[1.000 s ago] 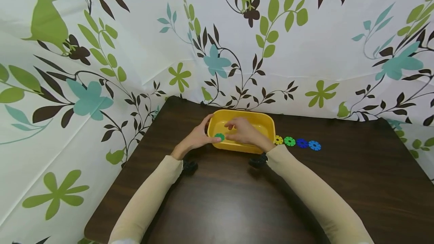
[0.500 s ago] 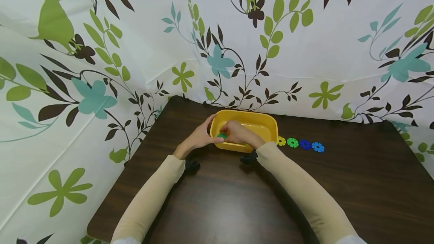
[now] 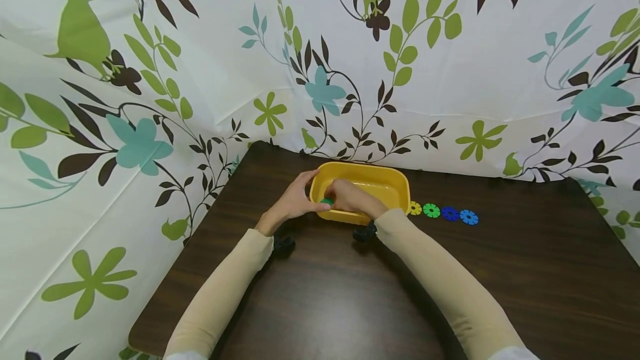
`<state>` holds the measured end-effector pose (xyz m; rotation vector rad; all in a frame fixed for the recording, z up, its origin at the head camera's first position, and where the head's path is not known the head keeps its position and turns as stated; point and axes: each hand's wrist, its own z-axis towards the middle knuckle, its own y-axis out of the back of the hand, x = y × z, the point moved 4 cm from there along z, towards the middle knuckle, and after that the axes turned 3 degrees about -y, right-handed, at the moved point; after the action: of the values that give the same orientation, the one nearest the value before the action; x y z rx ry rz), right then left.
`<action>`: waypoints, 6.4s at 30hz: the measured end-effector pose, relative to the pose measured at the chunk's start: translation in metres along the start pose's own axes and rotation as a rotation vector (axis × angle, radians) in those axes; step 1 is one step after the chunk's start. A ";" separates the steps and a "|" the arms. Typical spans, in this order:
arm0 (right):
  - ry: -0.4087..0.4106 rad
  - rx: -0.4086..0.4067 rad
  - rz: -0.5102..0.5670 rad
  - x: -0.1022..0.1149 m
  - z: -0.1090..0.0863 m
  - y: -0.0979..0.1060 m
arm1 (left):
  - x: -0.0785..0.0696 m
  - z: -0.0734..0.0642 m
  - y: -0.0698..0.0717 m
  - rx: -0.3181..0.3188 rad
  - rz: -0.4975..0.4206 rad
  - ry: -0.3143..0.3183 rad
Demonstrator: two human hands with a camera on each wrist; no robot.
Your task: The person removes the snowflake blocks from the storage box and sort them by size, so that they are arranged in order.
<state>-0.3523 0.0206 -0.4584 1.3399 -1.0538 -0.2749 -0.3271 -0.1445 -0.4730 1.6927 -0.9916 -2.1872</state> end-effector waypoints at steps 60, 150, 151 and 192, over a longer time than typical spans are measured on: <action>-0.287 -0.679 0.061 -0.135 -0.239 0.082 | -0.003 -0.006 -0.001 -0.026 0.027 0.042; -0.104 -0.063 -0.049 -0.042 -0.060 0.025 | 0.003 0.000 -0.002 -0.026 0.006 0.072; -0.105 -0.060 -0.048 -0.042 -0.059 0.024 | 0.003 0.000 -0.001 -0.025 0.007 0.072; -0.166 -0.366 0.125 -0.053 -0.105 0.047 | 0.002 -0.001 -0.001 -0.029 -0.001 0.040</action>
<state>-0.3206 0.1397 -0.4286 0.9308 -1.1568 -0.4672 -0.3262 -0.1455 -0.4747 1.7175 -0.9452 -2.1488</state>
